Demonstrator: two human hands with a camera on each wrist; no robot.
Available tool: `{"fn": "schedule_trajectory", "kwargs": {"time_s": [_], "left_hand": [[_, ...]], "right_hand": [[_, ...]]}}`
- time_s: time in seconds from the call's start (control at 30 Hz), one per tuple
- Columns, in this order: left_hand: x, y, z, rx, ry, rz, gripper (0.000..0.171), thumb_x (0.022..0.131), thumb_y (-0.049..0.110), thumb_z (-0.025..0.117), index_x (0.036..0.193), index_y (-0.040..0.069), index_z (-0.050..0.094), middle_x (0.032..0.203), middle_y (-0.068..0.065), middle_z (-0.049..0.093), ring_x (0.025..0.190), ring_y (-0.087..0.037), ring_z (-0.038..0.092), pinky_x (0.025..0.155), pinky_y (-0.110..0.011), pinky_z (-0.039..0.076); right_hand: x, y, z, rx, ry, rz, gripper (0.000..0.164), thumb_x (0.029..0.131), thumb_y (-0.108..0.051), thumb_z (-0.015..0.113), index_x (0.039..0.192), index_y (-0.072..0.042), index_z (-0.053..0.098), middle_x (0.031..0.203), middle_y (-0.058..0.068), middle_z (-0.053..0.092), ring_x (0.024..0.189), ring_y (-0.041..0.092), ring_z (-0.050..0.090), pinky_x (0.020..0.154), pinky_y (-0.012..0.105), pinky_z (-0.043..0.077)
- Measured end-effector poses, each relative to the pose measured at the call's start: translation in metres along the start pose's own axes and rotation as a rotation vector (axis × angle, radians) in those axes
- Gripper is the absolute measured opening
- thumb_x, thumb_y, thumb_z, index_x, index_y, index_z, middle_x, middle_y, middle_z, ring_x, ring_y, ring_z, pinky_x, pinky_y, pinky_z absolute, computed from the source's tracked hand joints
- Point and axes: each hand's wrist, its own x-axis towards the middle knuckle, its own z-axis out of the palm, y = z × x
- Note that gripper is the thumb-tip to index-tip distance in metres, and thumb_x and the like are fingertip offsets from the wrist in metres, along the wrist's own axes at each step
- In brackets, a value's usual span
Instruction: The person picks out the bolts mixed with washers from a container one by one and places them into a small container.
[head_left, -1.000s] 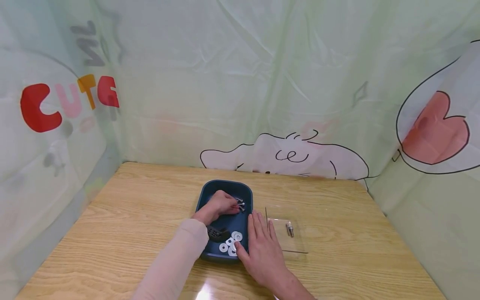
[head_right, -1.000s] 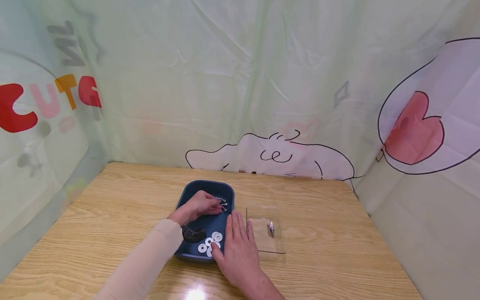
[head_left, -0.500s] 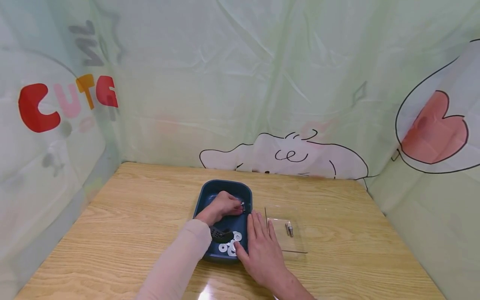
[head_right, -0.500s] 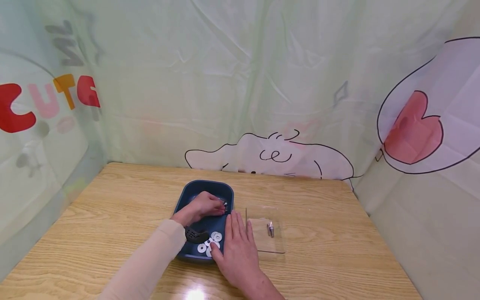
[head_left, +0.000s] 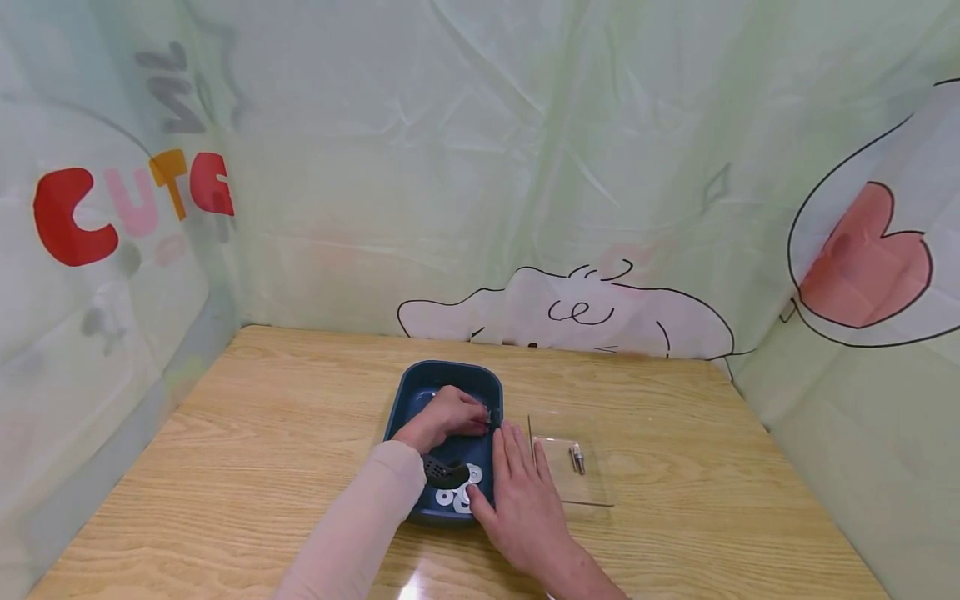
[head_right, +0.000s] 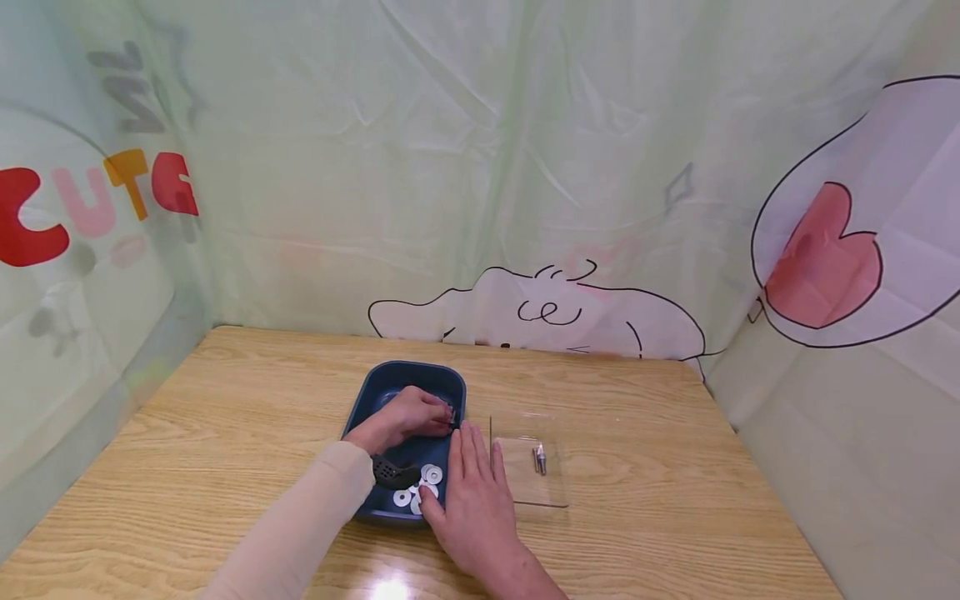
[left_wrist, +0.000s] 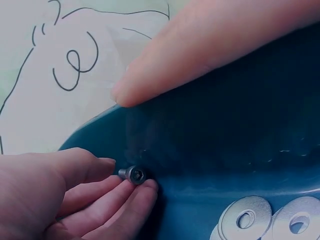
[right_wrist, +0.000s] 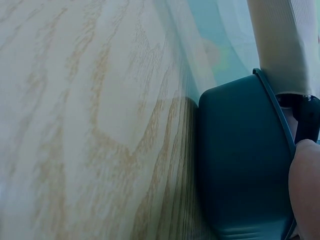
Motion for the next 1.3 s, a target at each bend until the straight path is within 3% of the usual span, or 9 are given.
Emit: {"fn": "schedule_trajectory", "kwargs": {"time_s": [0.43,0.77,1.03,1.3], "left_hand": [[0.000,-0.001,0.002,-0.049,-0.014,-0.006,0.020,0.096,0.009,0.064,0.110,-0.002,0.073,0.099,-0.015,0.075,0.086,-0.022,0.076,0.078,-0.030,0.063],[0.000,-0.001,0.004,-0.058,-0.013,0.000,0.020,0.096,0.007,0.063,0.111,-0.001,0.072,0.103,-0.016,0.073,0.089,-0.022,0.075,0.079,-0.031,0.062],[-0.004,0.002,-0.004,-0.090,-0.001,0.015,0.021,0.097,0.008,0.062,0.113,-0.002,0.071,0.107,-0.018,0.072,0.095,-0.026,0.074,0.087,-0.035,0.061],[-0.005,0.003,-0.012,-0.107,-0.023,0.037,0.023,0.096,0.009,0.064,0.116,0.000,0.071,0.104,-0.014,0.073,0.088,-0.019,0.075,0.088,-0.031,0.060]], "right_hand": [[0.000,0.000,-0.001,-0.013,-0.015,0.003,0.085,0.097,-0.058,0.045,0.156,-0.002,0.023,0.166,0.014,0.016,0.155,0.031,0.012,0.126,0.056,0.013],[0.000,0.000,-0.002,0.004,-0.011,-0.002,0.084,0.097,-0.057,0.046,0.156,-0.001,0.024,0.166,0.015,0.017,0.155,0.031,0.013,0.126,0.056,0.013],[0.002,0.000,-0.003,0.025,-0.024,0.013,0.088,0.095,-0.062,0.048,0.156,-0.003,0.024,0.166,0.014,0.018,0.155,0.032,0.013,0.126,0.057,0.011],[0.003,0.005,-0.009,0.085,-0.014,0.026,0.087,0.096,-0.060,0.048,0.157,-0.004,0.022,0.167,0.012,0.015,0.155,0.031,0.012,0.126,0.058,0.009]]}}
